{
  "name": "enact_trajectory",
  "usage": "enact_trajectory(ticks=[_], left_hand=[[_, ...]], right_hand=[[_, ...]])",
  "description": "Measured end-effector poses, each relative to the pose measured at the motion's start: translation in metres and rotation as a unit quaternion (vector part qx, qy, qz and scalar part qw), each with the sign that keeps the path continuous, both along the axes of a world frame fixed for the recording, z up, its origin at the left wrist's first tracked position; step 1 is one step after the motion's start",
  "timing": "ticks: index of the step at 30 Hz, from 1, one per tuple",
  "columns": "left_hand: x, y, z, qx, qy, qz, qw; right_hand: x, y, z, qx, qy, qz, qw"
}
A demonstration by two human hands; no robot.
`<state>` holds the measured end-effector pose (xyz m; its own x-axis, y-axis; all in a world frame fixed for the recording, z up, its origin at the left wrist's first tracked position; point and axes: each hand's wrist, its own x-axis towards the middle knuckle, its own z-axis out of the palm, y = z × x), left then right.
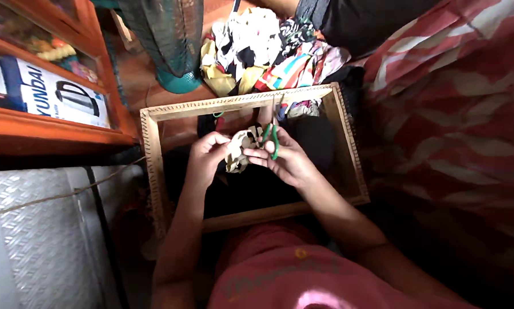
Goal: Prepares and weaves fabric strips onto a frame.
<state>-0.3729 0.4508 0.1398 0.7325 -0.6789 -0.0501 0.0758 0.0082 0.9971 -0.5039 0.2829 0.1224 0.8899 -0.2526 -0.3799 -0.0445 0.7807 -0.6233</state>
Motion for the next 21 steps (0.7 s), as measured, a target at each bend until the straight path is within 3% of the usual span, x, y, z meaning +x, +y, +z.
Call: enact_trajectory(ticks=[6, 10, 15, 21], left_hand=[[-0.035, 0.027, -0.002, 0.031, -0.041, -0.033, 0.998], [-0.04, 0.041, -0.008, 0.105, -0.039, -0.037, 0.993], [-0.048, 0.023, -0.013, 0.143, -0.16, 0.027, 0.976], [-0.054, 0.002, -0.012, 0.143, -0.268, 0.089, 0.949]], right_hand=[[0.028, 0.015, -0.001, 0.0, 0.06, -0.038, 0.997], [0.026, 0.018, 0.003, -0.149, 0.033, -0.043, 0.987], [0.024, 0.027, 0.011, -0.329, 0.018, -0.03, 0.944], [0.018, 0.026, 0.021, -0.378, 0.029, -0.018, 0.925]])
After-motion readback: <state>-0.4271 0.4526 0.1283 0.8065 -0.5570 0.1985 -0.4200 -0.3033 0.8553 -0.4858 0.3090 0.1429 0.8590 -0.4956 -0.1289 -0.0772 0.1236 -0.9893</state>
